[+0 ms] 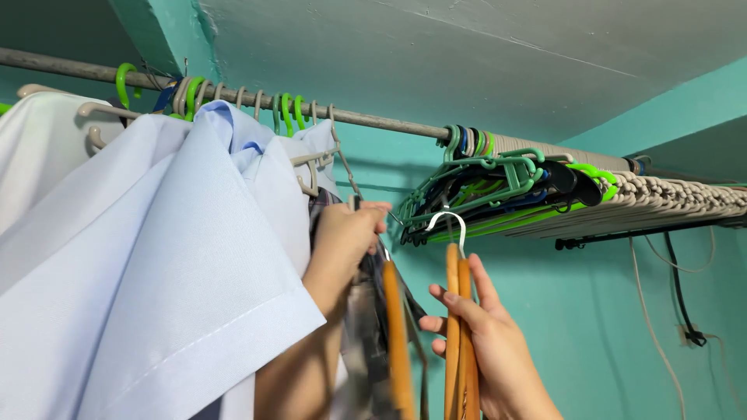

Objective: Gathering and sorting clothing hangers from a hanging rack, followed by organizing a desk area and picking up cosmetics and accessories.

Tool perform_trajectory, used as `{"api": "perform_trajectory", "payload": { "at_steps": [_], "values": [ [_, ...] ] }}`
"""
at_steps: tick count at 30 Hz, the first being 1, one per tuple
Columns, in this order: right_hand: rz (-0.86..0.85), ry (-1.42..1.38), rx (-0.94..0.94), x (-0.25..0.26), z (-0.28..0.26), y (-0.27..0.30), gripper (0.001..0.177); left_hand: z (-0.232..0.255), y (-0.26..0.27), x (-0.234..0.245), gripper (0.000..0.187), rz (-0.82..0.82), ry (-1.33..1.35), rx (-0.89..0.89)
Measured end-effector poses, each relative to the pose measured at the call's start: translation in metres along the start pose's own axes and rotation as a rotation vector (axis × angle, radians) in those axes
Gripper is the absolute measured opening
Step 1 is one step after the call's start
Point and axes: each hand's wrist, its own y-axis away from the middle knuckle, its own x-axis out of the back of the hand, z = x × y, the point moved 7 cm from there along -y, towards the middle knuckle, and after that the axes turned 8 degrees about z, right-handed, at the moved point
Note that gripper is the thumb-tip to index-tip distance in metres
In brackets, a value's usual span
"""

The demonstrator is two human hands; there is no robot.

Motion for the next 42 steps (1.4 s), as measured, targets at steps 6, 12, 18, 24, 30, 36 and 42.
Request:
{"api": "perform_trajectory", "payload": {
  "at_steps": [6,12,18,24,30,36,42],
  "values": [
    [-0.297,0.181,0.145,0.023,0.044,-0.06,0.088,0.021,0.034,-0.03,0.027,-0.002,0.035,0.056],
    [-0.111,0.292,-0.026,-0.007,0.002,0.011,0.084,-0.008,0.018,-0.025,0.024,-0.003,0.069,0.159],
    [-0.16,0.433,-0.074,0.073,0.005,-0.072,0.036,0.003,0.033,0.021,0.018,0.059,0.124,0.255],
    [-0.568,-0.065,-0.387,0.031,-0.064,-0.044,0.021,-0.011,0.018,0.027,0.02,0.16,0.029,0.192],
    [-0.42,0.112,-0.234,0.007,-0.07,-0.058,0.019,0.004,-0.003,-0.017,0.037,0.184,0.05,0.149],
    [-0.333,0.456,0.095,0.029,-0.066,-0.046,0.015,0.024,0.02,-0.035,0.037,0.049,0.088,0.19],
    [-0.315,0.182,-0.133,0.024,-0.073,0.009,0.012,0.01,0.009,-0.044,0.04,0.07,0.005,0.075]
  ]
}}
